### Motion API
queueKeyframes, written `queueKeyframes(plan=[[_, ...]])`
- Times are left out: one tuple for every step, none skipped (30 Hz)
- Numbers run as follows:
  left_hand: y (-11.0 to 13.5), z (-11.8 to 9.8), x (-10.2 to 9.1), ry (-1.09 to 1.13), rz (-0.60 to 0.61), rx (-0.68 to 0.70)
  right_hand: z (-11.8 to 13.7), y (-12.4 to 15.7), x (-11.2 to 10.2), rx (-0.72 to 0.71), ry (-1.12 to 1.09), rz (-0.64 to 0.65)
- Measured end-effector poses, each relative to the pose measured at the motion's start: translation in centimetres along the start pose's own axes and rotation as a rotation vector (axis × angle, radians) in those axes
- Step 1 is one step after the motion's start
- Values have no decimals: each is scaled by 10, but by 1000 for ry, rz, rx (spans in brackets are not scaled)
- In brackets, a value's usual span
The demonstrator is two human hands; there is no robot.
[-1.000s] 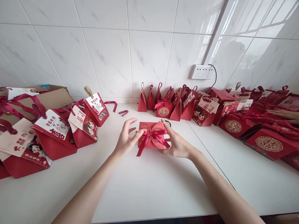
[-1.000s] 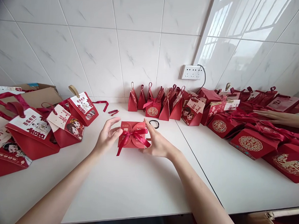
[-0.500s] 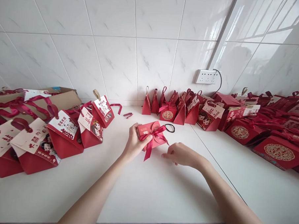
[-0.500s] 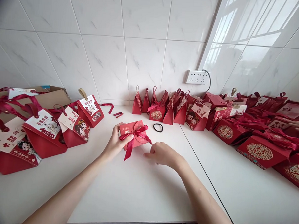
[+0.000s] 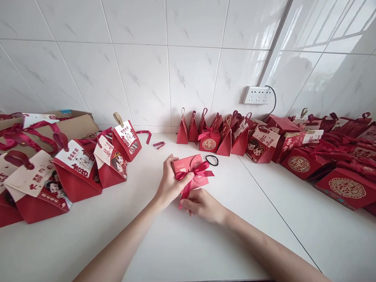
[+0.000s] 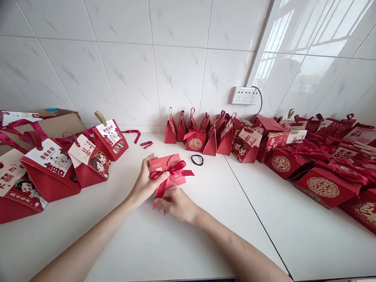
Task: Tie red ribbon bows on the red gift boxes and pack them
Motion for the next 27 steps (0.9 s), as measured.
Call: queueKeyframes(plan=[[0,0,0,-2,-1,-2,0,0,1,0,-1,-5],[0,0,1,-5,-3,-5,0,0,3,2,-9,-7],[0,-1,1,-9,-4,-7,0,0,4,3,-21,-6],[0,-1,1,-14,-7,-7,0,0,5,0,-34,-4],[0,-2,1,-18,-10,-4,1,0,7,-4,-42,-3],[1,-3,1,-20,-12,-1,1,0,8,-10,-43,-4],[1,-3,1,-20,-12,-1,1,0,9,-16,-40,-5],[1,-4,0,-19,-12,-5,2,0,10,-21,-40,1],[1,-4,0,-19,-10,-12,2,0,10,-24,-43,14],[1,-5,0,-17,-7,-20,2,0,11,-27,-50,31],[0,-5,0,-16,-3,-29,3,1,11,-31,-56,50],[0,-5,-1,-16,1,-36,3,1,11,-38,-61,66],[0,-4,-1,-16,4,-41,4,2,10,-48,-63,83],[-1,-4,-2,-16,8,-45,4,3,8,-62,-62,110],[-1,-3,-2,-11,15,-48,5,5,5,-90,-49,133],[-2,-3,-3,-3,24,-52,6,6,0,-138,-21,128],[-2,-2,-4,10,36,-56,7,8,-8,-203,25,76],[-3,-2,-4,24,47,-61,7,9,-17,-269,91,-33],[-3,-2,-5,36,56,-68,7,11,-28,-317,170,-188],[-3,-2,-6,44,64,-77,6,12,-39,-337,246,-363],[-3,-2,-7,48,69,-87,5,12,-50,-329,306,-513],[-3,-3,-7,50,74,-98,3,12,-60,-298,342,-603],[-3,-3,-7,54,79,-108,1,11,-68,-258,355,-634],[-3,-4,-8,60,83,-116,-1,10,-74,-222,344,-615],[-2,-4,-8,68,85,-120,-3,8,-77,-193,314,-564],[-2,-5,-8,76,85,-122,-5,6,-78,-168,278,-501],[-2,-5,-8,81,84,-120,-6,5,-77,-142,243,-441]])
Point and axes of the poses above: each hand's wrist, its own y-axis away from the middle knuckle, its own x-axis out of the palm, z = x × y, the point moved 1 cm from there along -y, towards the middle knuckle, and after that the axes turned 9 degrees about -x, right-handed, at the moved point
